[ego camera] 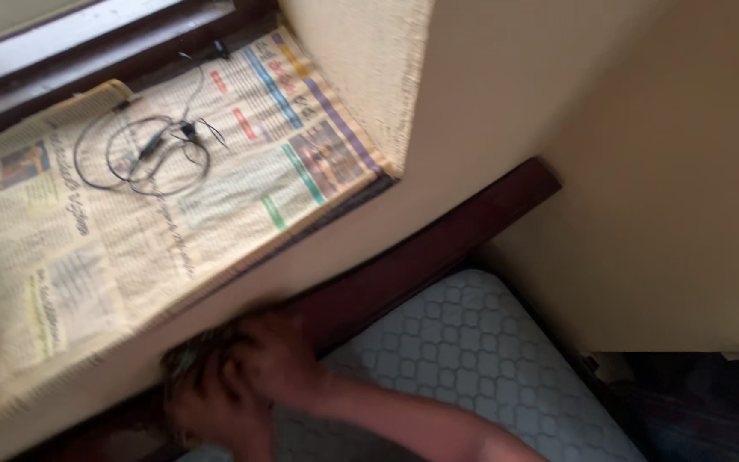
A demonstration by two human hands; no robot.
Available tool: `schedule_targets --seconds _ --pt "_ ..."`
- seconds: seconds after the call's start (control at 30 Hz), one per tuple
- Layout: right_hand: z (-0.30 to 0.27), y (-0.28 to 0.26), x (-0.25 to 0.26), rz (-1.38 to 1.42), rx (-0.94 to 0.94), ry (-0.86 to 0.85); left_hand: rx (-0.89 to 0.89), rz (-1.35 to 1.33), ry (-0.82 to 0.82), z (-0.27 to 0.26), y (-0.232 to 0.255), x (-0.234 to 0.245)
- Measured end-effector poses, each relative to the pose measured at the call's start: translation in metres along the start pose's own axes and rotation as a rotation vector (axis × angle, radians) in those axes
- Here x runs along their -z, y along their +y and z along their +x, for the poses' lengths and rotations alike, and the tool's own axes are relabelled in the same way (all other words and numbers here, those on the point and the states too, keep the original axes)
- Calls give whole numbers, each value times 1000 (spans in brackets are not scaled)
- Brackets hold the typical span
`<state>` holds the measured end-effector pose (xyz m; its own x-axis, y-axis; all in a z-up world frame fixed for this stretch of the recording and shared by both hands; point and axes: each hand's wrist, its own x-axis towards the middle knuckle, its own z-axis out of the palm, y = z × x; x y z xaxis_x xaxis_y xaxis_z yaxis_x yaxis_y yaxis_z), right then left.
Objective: The person wipes the wooden headboard and frame of a bed using a cloth, moving across the top and sides of the woodwork.
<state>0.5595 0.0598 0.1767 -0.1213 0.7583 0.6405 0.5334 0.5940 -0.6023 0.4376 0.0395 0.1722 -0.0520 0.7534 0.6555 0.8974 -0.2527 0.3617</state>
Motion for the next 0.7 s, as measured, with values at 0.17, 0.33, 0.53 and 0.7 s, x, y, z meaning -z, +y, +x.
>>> schedule_targets --seconds 0.17,0.33,0.53,0.7 --pt "-21 77 70 14 -33 63 10 357 -185 -16 90 -65" --pt "-63 165 131 -139 -195 -83 -168 236 -125 -57 153 -163" --pt "-77 215 202 -411 -138 -14 -138 156 -122 -75 223 -234" --pt "-87 256 252 -517 -173 32 -172 98 -165 -71 278 -278"
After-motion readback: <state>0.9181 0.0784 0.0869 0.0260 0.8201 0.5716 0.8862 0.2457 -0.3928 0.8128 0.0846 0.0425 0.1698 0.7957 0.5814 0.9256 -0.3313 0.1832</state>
